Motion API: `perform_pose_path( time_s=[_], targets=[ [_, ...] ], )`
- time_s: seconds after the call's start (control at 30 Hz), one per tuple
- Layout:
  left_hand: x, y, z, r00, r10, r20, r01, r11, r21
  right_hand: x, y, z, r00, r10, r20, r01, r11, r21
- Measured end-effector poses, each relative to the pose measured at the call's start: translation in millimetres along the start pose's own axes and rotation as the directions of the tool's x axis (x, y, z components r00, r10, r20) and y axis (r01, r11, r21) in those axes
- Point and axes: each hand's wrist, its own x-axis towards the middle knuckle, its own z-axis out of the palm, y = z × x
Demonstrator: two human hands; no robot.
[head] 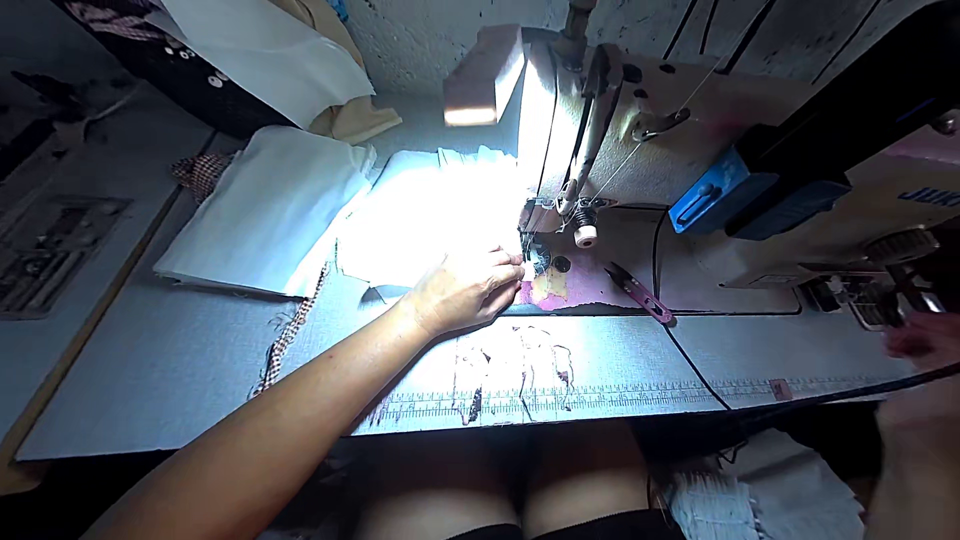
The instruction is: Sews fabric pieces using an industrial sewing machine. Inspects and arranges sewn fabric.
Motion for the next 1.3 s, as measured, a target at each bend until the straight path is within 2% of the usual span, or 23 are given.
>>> perform_pose_path(
  time_s=[0.07,0.13,0.23,0.37,0.63,0.93,1.3],
  targets=[
    [0,0,-1,1.0,0.0,0.008,0.0,1.0,0.013,5,22,22,0.972,-0.165,0.169,0.213,0.921,-0.327],
    [0,2,-2,1.0,-0.006,0.016,0.006,1.0,0.015,7,35,45,0.938,-0.241,0.249,0.336,0.806,-0.487],
    [0,2,-1,1.0,-0.013,-0.005,0.013,1.0,0.005,2,45,62,0.953,-0.256,0.162,0.301,0.75,-0.589],
    [1,2,-1,1.0,-0.026,0.003,0.026,1.0,-0.002,-2,49,69,0.96,-0.261,0.102,0.265,0.731,-0.629],
    [1,0,-1,1.0,-0.012,-0.017,0.012,1.0,-0.011,-5,45,71,0.969,-0.22,0.112,0.237,0.71,-0.663],
    [2,-4,0,1.0,-0.021,-0.011,0.021,1.0,-0.003,-7,45,70,0.965,-0.236,0.118,0.252,0.691,-0.678],
    [5,-10,2,0.997,0.013,-0.072,-0.013,1.0,-0.012,-8,46,69,0.947,-0.3,0.116,0.297,0.68,-0.67]
  ],
)
